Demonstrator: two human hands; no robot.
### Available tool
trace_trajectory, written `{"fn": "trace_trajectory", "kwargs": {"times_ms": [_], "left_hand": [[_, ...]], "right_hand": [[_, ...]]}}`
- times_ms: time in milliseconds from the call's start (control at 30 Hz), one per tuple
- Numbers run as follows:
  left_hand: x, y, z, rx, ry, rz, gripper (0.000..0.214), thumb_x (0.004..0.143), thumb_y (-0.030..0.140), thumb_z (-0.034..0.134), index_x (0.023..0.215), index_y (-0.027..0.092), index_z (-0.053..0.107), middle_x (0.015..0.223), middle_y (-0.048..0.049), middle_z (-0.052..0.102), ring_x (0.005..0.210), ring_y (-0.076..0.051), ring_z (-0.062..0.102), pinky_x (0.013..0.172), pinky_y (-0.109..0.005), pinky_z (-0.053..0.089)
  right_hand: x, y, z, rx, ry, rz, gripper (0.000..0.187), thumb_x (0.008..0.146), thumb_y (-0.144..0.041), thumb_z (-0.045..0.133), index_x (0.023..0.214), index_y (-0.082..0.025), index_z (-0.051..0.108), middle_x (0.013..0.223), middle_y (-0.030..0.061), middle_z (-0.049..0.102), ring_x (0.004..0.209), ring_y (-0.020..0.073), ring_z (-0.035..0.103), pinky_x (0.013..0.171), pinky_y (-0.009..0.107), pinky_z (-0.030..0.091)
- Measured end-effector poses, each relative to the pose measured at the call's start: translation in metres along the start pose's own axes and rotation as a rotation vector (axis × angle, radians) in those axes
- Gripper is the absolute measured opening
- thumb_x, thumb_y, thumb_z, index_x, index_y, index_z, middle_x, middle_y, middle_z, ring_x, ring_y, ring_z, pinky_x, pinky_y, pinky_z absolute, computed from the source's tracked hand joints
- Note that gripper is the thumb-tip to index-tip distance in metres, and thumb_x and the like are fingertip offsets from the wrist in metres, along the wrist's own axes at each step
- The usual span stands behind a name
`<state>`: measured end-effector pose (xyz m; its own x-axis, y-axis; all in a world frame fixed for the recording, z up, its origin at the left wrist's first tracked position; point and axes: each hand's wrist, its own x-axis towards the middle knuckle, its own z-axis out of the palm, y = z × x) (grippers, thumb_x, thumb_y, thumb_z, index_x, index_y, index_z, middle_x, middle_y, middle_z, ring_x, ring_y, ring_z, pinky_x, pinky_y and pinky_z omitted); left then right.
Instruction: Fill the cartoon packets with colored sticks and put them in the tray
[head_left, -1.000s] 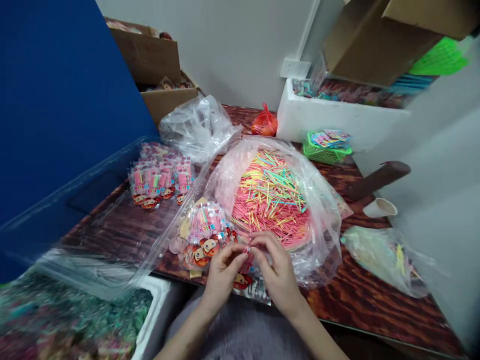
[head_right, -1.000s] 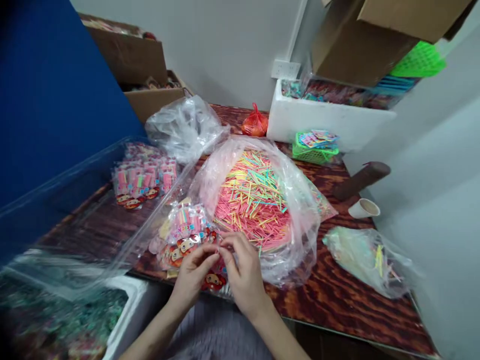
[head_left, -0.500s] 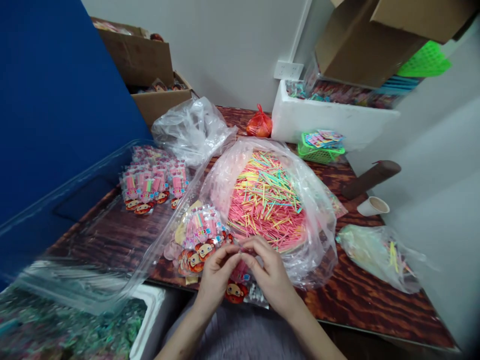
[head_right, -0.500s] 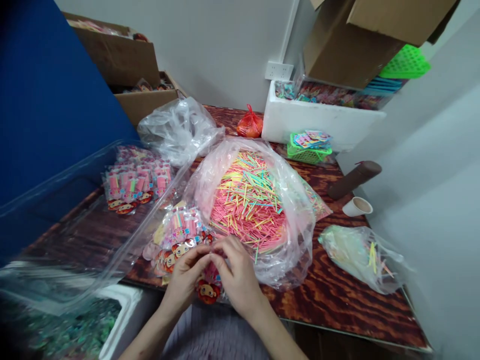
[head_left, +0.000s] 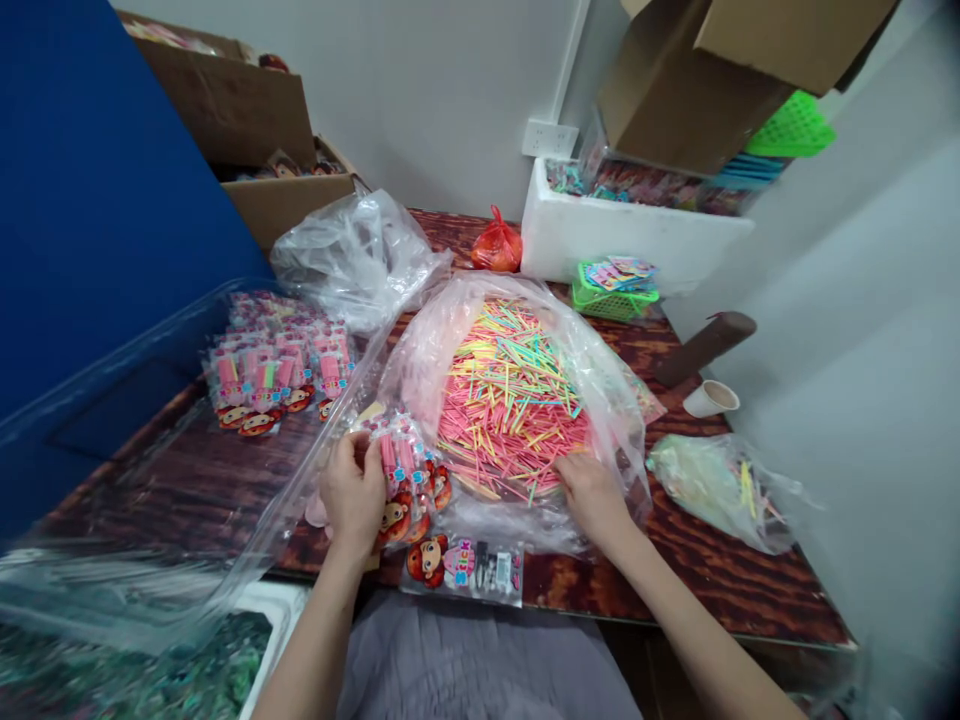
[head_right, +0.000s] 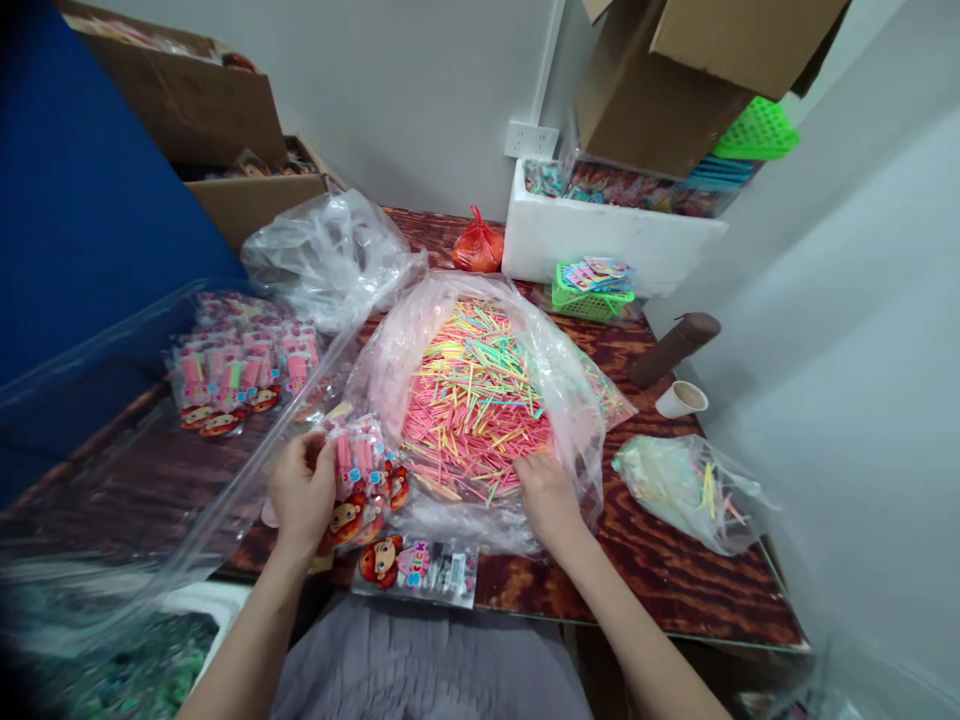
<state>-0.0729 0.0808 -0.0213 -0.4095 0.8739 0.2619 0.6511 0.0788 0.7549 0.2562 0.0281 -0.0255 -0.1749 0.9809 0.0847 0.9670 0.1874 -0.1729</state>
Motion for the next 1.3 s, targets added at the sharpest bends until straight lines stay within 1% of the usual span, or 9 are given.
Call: {"fn": "trace_trajectory", "kwargs": {"times_ms": [100,167,267,367,600,733,867,1067,1300], "left_hand": [[-0.001,-0.003,0.004,0.174,0.023,-0.024,0.045,0.087,0.037,0.053,0.129,0.019,0.053,0.088,-0.0051,0.067,0.083,-0.026,0.063,0.078,-0.038,0.047],[-0.003,-0.002,0.003,0.197,0.019,-0.021,0.048,0.089,0.034,0.051,0.134,0.019,0.049,0.092,-0.0065,0.068,0.087,-0.027,0.064,0.08,-0.038,0.047],[-0.005,-0.001,-0.001,0.171,0.012,0.014,0.048,0.089,0.032,0.05,0.135,0.019,0.048,0.103,-0.0087,0.068,0.093,-0.026,0.064,0.086,-0.039,0.047],[-0.009,0.0,-0.008,0.132,-0.009,0.05,0.048,0.089,0.034,0.051,0.135,0.019,0.047,0.115,-0.0106,0.065,0.099,-0.026,0.063,0.09,-0.04,0.047],[-0.025,0.009,-0.027,0.11,-0.035,0.252,0.044,0.092,0.035,0.051,0.133,0.02,0.05,0.132,-0.0141,0.055,0.125,-0.03,0.05,0.105,-0.048,0.039],[-0.034,0.024,-0.031,0.068,-0.063,0.358,0.04,0.092,0.032,0.052,0.13,0.021,0.053,0.134,-0.0125,0.053,0.127,-0.029,0.048,0.108,-0.046,0.036],[-0.044,0.038,-0.027,0.004,-0.174,0.422,0.034,0.093,0.028,0.051,0.126,0.023,0.056,0.13,-0.0099,0.056,0.123,-0.026,0.051,0.107,-0.044,0.039],[-0.051,0.041,-0.021,-0.089,-0.318,0.37,0.028,0.094,0.029,0.052,0.119,0.023,0.06,0.131,-0.0085,0.056,0.125,-0.024,0.051,0.106,-0.043,0.041],[-0.053,0.034,-0.022,-0.124,-0.354,0.321,0.029,0.094,0.031,0.052,0.12,0.024,0.061,0.134,-0.0082,0.054,0.127,-0.024,0.05,0.106,-0.043,0.042]], "right_hand": [[-0.006,0.003,-0.002,-0.146,-0.087,-0.035,0.022,0.087,-0.003,0.047,0.091,-0.013,0.066,0.084,0.0086,0.067,0.082,0.0219,0.058,0.074,0.032,0.038],[-0.007,-0.003,-0.005,-0.228,-0.115,0.001,0.02,0.086,-0.003,0.05,0.093,-0.013,0.066,0.087,0.0089,0.065,0.081,0.0218,0.057,0.073,0.032,0.037],[-0.003,-0.014,-0.007,-0.341,-0.141,0.038,0.021,0.084,-0.002,0.051,0.095,-0.012,0.066,0.094,0.0124,0.064,0.085,0.0246,0.056,0.073,0.034,0.036],[0.004,-0.017,-0.005,-0.403,-0.136,0.012,0.019,0.085,-0.006,0.052,0.093,-0.012,0.068,0.097,0.0152,0.063,0.092,0.0282,0.053,0.076,0.037,0.036],[0.005,0.004,0.0,-0.363,-0.05,-0.115,0.018,0.09,-0.012,0.05,0.095,-0.016,0.066,0.099,0.0129,0.062,0.093,0.0273,0.049,0.08,0.038,0.035],[0.001,0.009,0.001,-0.343,-0.036,-0.129,0.021,0.09,-0.009,0.047,0.099,-0.015,0.064,0.099,0.012,0.063,0.094,0.027,0.049,0.085,0.038,0.033],[0.001,0.006,0.0,-0.321,-0.069,-0.132,0.02,0.09,-0.008,0.048,0.1,-0.015,0.064,0.097,0.0107,0.064,0.093,0.0264,0.05,0.086,0.038,0.033],[0.0,0.003,0.001,-0.363,-0.128,-0.183,0.019,0.089,-0.009,0.052,0.099,-0.015,0.065,0.1,0.0117,0.065,0.097,0.0285,0.052,0.09,0.041,0.032],[0.001,0.017,0.002,-0.293,-0.096,-0.188,0.017,0.089,-0.009,0.05,0.094,-0.016,0.064,0.095,0.0107,0.065,0.092,0.0265,0.054,0.083,0.037,0.035]]}}
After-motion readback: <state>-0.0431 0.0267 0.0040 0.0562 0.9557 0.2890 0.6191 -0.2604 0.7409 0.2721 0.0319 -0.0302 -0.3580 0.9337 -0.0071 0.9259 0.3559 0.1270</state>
